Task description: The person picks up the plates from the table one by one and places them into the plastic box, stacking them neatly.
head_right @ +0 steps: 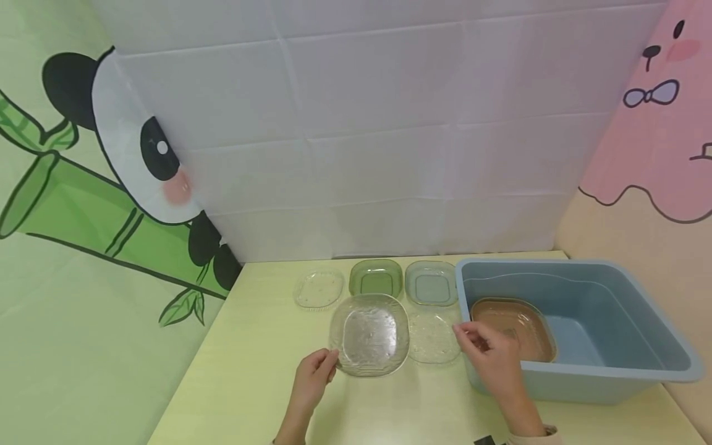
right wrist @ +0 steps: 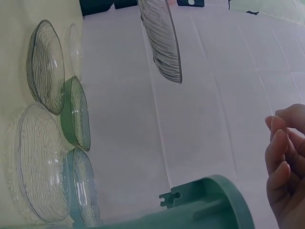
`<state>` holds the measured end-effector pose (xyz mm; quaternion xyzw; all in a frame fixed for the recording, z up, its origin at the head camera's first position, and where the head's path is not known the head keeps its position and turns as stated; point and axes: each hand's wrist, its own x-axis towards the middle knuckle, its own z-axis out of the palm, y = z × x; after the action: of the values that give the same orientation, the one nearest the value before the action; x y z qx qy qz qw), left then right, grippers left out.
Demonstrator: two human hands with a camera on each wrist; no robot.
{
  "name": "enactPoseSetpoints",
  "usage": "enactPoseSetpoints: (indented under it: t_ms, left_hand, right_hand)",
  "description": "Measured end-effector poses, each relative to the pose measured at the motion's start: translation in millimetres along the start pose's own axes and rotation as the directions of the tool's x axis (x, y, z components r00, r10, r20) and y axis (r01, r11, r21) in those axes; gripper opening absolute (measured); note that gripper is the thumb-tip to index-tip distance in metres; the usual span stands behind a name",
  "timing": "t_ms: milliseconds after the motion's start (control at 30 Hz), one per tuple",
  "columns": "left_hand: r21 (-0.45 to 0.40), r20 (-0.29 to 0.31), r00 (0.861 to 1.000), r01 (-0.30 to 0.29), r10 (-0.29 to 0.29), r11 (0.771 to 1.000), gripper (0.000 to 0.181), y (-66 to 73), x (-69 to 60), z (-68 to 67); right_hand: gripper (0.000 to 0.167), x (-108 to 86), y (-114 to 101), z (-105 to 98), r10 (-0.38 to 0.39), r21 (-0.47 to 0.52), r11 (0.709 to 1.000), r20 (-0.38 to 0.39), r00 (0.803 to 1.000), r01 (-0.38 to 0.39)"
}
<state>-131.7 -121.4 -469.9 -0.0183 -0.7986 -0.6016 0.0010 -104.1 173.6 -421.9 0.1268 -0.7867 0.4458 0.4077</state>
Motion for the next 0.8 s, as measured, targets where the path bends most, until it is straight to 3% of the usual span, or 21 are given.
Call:
enactPoseSetpoints:
  t_ms: [267,500,633,700,733,800]
  left_hand:
    - [-0.016,-0.019,0.999,-0.037,0.036,0.999,0.034,7.8,1.2,3.7]
    - [-0.023,-0.020,0.997,-0.069,0.069,0.997,0.035,13.8,5.5,11.4]
    - [-0.042,-0.028,0.997,-0.074,0.073,0.996,0.035,15.5,5.3,15.2]
    - [-0.044,-0.030,0.997,-0.069,0.068,0.997,0.035,15.9,5.3,16.7]
    - [-0.044,-0.030,0.997,-0.066,0.065,0.997,0.035,16.2,5.1,17.3]
    - [-0.043,-0.029,0.998,-0.056,0.054,0.998,0.036,16.8,5.2,18.1]
  right_hand:
    - [0.027,-0.6,-13.8,4.2,0.035,0.043,0.998,0.051,0.998,-0.037]
    - [0.026,-6.9,-9.0,10.3,-0.048,0.070,0.997,0.094,0.994,0.042]
    - [0.015,-9.6,-16.9,13.6,0.053,0.021,0.998,0.188,0.981,-0.058]
    - [0.008,-10.8,-21.8,14.9,0.171,-0.034,0.985,0.272,0.947,-0.168]
    - [0.006,-11.2,-24.1,15.6,0.248,-0.071,0.969,0.317,0.916,-0.238]
    - [0.016,-11.4,-27.5,17.9,0.396,-0.167,0.918,0.397,0.828,-0.359]
